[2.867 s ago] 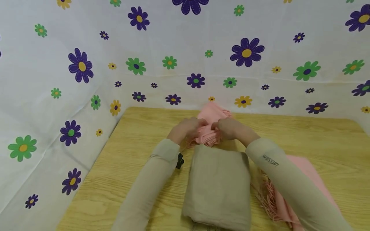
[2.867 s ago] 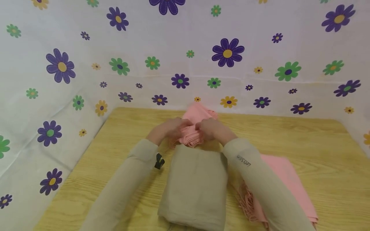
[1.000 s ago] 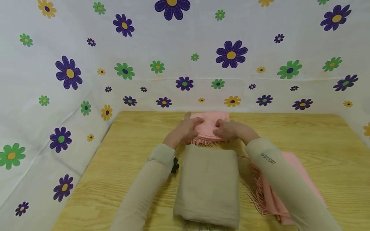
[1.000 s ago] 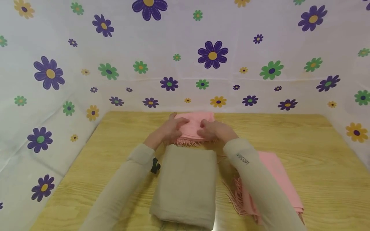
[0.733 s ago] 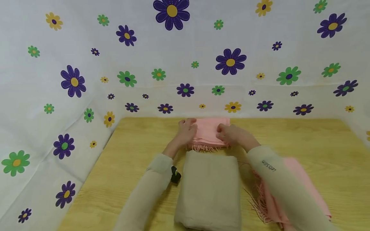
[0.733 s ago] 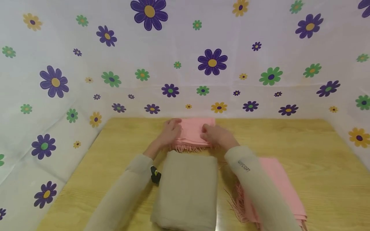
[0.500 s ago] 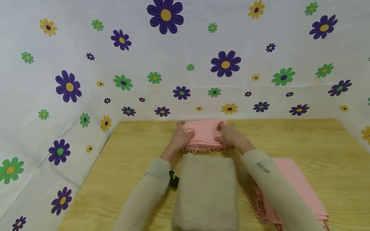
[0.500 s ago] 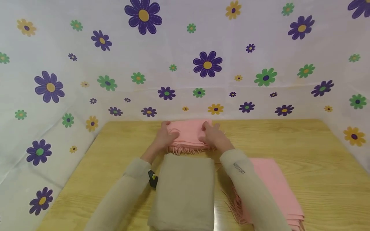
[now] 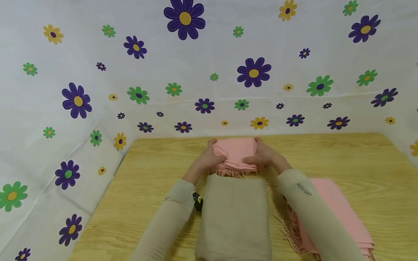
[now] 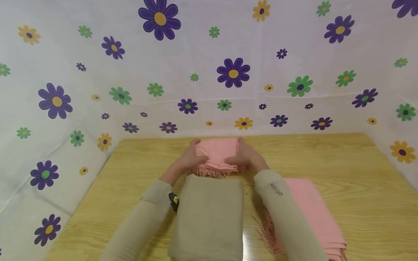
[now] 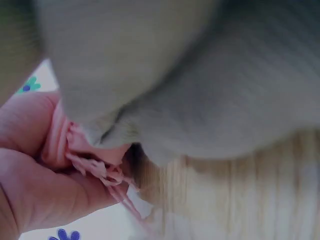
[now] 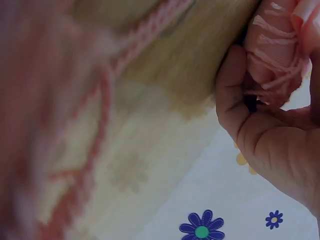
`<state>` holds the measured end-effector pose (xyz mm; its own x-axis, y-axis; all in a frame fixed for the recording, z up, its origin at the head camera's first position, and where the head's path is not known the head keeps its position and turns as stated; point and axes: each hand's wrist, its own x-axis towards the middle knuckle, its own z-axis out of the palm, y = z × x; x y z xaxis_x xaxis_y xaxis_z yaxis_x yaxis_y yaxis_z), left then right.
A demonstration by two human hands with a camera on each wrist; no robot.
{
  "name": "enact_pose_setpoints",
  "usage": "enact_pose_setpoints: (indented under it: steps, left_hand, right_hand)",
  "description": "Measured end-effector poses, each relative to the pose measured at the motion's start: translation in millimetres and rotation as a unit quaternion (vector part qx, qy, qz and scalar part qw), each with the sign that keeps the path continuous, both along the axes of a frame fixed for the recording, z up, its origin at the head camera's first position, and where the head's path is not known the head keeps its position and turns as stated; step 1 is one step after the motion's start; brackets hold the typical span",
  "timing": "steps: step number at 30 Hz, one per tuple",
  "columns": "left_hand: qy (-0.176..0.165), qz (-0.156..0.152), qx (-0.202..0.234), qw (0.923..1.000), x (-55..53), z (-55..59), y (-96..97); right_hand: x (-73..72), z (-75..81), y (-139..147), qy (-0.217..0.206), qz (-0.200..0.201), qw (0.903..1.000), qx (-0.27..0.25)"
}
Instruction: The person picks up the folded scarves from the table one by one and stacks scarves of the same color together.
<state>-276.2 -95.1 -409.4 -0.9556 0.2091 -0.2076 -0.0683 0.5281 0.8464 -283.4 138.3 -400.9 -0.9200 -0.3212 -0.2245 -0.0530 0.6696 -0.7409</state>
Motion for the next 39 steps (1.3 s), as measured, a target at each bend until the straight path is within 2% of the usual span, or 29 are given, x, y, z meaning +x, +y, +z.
enact_pose_setpoints:
  steps: [4,8,12,14,17,20,23,26,30,34,37,39]
  left_hand:
    - [-0.023,-0.019,0.038,0.9989,2.3,-2.0,-2.8]
    - [-0.005,-0.036,0.087,0.9955,1.4,-3.2,-4.5]
    - [0.015,-0.057,0.119,0.9912,-1.1,-5.4,-7.6]
    - [0.015,-0.061,0.127,0.9899,-2.0,-6.9,-10.1]
    - [0.004,-0.052,0.141,0.9887,-1.3,-7.4,-13.6]
    - [-0.021,-0.042,0.162,0.9856,1.1,-6.2,-16.2]
    - [-0.045,-0.039,0.182,0.9814,4.7,-2.7,-16.7]
    - [-0.023,-0.031,0.179,0.9830,4.5,2.0,-17.0]
    - [0.048,-0.024,0.159,0.9859,1.5,18.5,-17.3]
    - [0.116,-0.028,0.147,0.9819,-0.1,44.2,-17.2]
    - [0.150,-0.032,0.136,0.9786,2.4,65.3,-16.2]
    - [0.158,-0.044,0.136,0.9769,6.7,79.1,-15.0]
  right_hand:
    - [3.5,-0.6,1,-0.015,-0.012,0.9997,0.015]
    - [5.6,2.1,2,0.001,-0.008,0.9994,-0.035]
    - [8.5,5.5,0,-0.005,-0.032,0.9986,-0.041]
    - [10.1,7.3,-2,-0.008,-0.044,0.9984,-0.033]
    - [11.3,7.7,-7,-0.011,-0.049,0.9962,-0.071]
    - [11.6,6.4,-9,-0.003,-0.043,0.9937,-0.104]
    - [12.6,7.6,-7,0.015,-0.011,0.9909,-0.133]
    - [9.8,13.7,-3,0.038,0.024,0.9842,-0.171]
    - [5.5,29.6,3,0.059,0.043,0.9778,-0.197]
    - [8.5,51.2,6,0.077,0.043,0.9768,-0.195]
    - [13.9,65.1,10,0.096,0.039,0.9753,-0.195]
    - [19.2,73.6,14,0.103,0.033,0.9740,-0.199]
